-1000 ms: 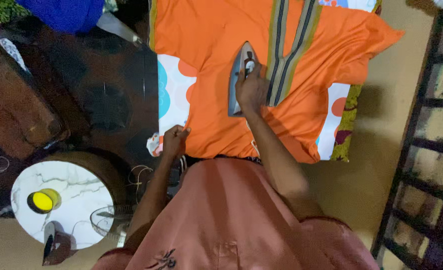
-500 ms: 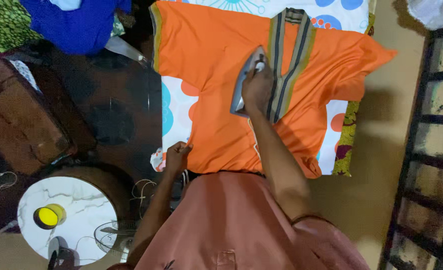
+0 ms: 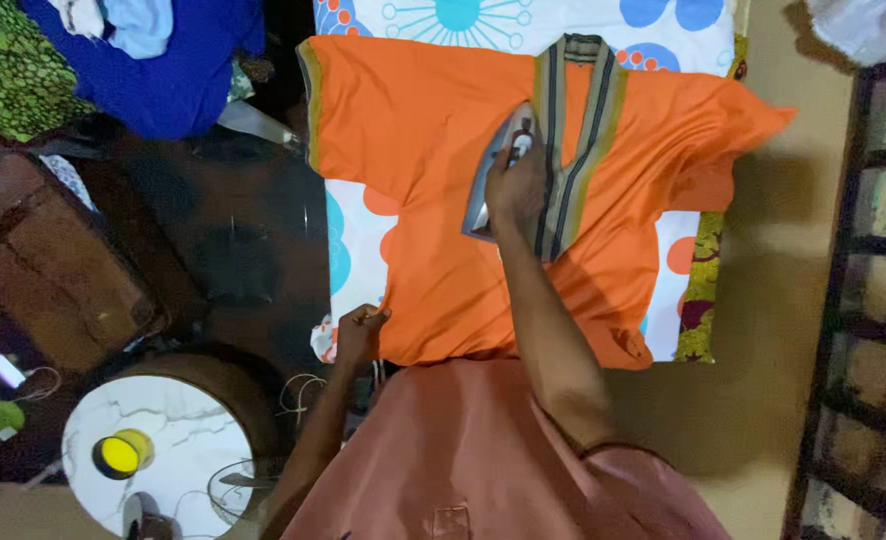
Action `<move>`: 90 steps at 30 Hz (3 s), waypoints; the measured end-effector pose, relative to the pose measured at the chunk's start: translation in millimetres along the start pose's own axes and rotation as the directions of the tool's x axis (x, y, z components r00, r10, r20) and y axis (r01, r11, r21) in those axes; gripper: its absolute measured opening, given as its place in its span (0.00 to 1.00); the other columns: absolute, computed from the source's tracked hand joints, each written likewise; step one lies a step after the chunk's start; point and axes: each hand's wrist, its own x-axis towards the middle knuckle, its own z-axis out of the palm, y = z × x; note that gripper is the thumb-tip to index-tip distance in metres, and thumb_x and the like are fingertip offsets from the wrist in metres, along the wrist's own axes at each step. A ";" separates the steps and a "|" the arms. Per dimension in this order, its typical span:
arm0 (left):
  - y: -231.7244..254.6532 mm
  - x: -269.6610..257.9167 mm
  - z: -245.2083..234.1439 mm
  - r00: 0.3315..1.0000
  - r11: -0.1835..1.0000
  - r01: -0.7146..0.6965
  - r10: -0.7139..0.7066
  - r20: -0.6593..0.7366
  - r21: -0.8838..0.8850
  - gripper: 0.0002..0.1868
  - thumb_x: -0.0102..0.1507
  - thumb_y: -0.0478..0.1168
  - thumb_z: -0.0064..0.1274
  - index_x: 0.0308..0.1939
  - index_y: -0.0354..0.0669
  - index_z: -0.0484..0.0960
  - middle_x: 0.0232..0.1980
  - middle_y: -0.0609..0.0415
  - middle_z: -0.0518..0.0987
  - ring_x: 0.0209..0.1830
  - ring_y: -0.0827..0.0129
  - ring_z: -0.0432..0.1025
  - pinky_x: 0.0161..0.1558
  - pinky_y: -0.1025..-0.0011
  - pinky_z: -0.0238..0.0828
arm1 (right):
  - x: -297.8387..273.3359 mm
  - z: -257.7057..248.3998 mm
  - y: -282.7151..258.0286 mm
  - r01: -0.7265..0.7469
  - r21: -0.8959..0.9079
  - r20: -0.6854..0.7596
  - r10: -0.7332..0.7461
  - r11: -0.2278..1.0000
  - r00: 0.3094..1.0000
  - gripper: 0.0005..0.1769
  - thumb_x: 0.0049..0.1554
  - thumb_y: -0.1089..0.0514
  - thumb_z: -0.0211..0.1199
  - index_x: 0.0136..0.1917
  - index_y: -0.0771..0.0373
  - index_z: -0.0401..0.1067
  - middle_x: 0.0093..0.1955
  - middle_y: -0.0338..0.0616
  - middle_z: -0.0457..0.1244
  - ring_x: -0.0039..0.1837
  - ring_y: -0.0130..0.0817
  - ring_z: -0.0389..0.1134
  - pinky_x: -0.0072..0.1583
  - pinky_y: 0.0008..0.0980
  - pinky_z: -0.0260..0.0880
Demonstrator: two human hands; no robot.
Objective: The person irons an orange shirt with a striped collar on a patterned ironing board. They use a blue electric iron to smooth the fabric, repeatedly adjusting the shirt's position and sleeves to ensure all areas are pressed.
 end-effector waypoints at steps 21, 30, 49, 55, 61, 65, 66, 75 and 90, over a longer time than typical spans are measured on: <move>6.1 1.4 5.1 1.000 0.996 0.005 -0.007 -0.014 -0.084 0.15 0.62 0.36 0.62 0.22 0.42 0.76 0.17 0.66 0.65 0.14 0.82 0.54 0.18 0.76 0.45 | -63.4 -14.8 54.2 0.608 0.117 0.488 -0.578 0.786 0.654 0.33 0.59 0.45 0.62 0.71 0.61 0.61 0.54 0.61 0.68 0.44 0.61 0.71 0.46 0.56 0.72; 2.2 1.0 2.2 0.999 0.999 -0.036 0.036 0.005 -0.020 0.16 0.64 0.37 0.61 0.22 0.41 0.76 0.19 0.65 0.66 0.16 0.82 0.55 0.20 0.75 0.47 | -116.8 -28.1 36.7 0.435 0.084 0.673 -0.373 0.896 0.638 0.37 0.59 0.47 0.59 0.76 0.60 0.54 0.39 0.61 0.68 0.42 0.63 0.70 0.45 0.62 0.69; -30.8 20.1 -10.5 0.969 0.971 -0.237 0.237 0.067 0.005 0.14 0.67 0.37 0.60 0.27 0.43 0.75 0.26 0.69 0.68 0.25 0.84 0.58 0.29 0.78 0.53 | -101.5 -89.5 148.5 0.109 0.012 0.209 -0.109 0.994 0.972 0.26 0.54 0.43 0.69 0.61 0.58 0.71 0.44 0.56 0.70 0.46 0.60 0.72 0.46 0.57 0.71; -26.3 18.2 1.3 0.942 0.939 -0.335 0.336 0.000 0.073 0.08 0.66 0.38 0.60 0.33 0.39 0.82 0.29 0.64 0.76 0.28 0.82 0.65 0.33 0.78 0.60 | -56.6 -199.2 239.5 -0.086 -0.080 -0.017 0.085 0.993 0.996 0.32 0.56 0.42 0.70 0.63 0.66 0.67 0.42 0.60 0.69 0.46 0.62 0.71 0.48 0.57 0.70; -14.1 8.9 3.5 0.924 0.887 -0.340 0.376 -0.061 0.313 0.11 0.65 0.42 0.61 0.38 0.34 0.84 0.32 0.59 0.80 0.31 0.80 0.69 0.35 0.75 0.67 | -27.8 -232.6 342.0 -0.067 -0.155 0.004 0.068 0.986 0.998 0.28 0.57 0.45 0.73 0.57 0.68 0.70 0.51 0.65 0.68 0.54 0.66 0.70 0.55 0.59 0.69; -12.5 -7.3 1.0 0.955 0.895 -0.199 0.269 -0.127 0.399 0.15 0.68 0.45 0.59 0.37 0.34 0.84 0.29 0.56 0.77 0.27 0.77 0.65 0.30 0.71 0.62 | -20.5 -237.6 357.0 -0.060 -0.170 0.089 0.076 0.984 0.993 0.27 0.55 0.48 0.70 0.60 0.65 0.70 0.50 0.64 0.69 0.54 0.66 0.70 0.56 0.59 0.69; -13.3 -9.9 4.2 0.950 0.911 -0.224 0.284 -0.133 0.347 0.15 0.68 0.45 0.60 0.37 0.34 0.82 0.28 0.57 0.77 0.27 0.77 0.65 0.29 0.71 0.62 | -15.0 -241.5 352.3 -0.069 -0.200 0.125 0.095 0.977 0.988 0.27 0.55 0.48 0.70 0.60 0.66 0.70 0.50 0.64 0.69 0.54 0.66 0.70 0.56 0.60 0.68; -18.2 -51.4 -6.3 0.854 0.873 -0.427 0.475 -0.211 0.234 0.14 0.69 0.45 0.61 0.36 0.37 0.81 0.28 0.60 0.74 0.26 0.81 0.65 0.28 0.74 0.60 | -26.0 -233.8 286.5 0.254 -0.195 0.046 -0.249 0.948 0.967 0.15 0.59 0.57 0.64 0.56 0.68 0.68 0.55 0.62 0.63 0.59 0.61 0.67 0.61 0.54 0.68; -47.9 -99.2 -15.4 0.917 0.962 -0.271 0.251 -0.310 -0.022 0.13 0.68 0.41 0.59 0.31 0.40 0.78 0.27 0.65 0.71 0.24 0.81 0.60 0.28 0.75 0.54 | -94.5 -209.9 386.6 0.187 -0.195 0.000 -0.191 0.963 0.982 0.09 0.56 0.64 0.64 0.36 0.66 0.67 0.35 0.60 0.59 0.38 0.56 0.62 0.44 0.47 0.65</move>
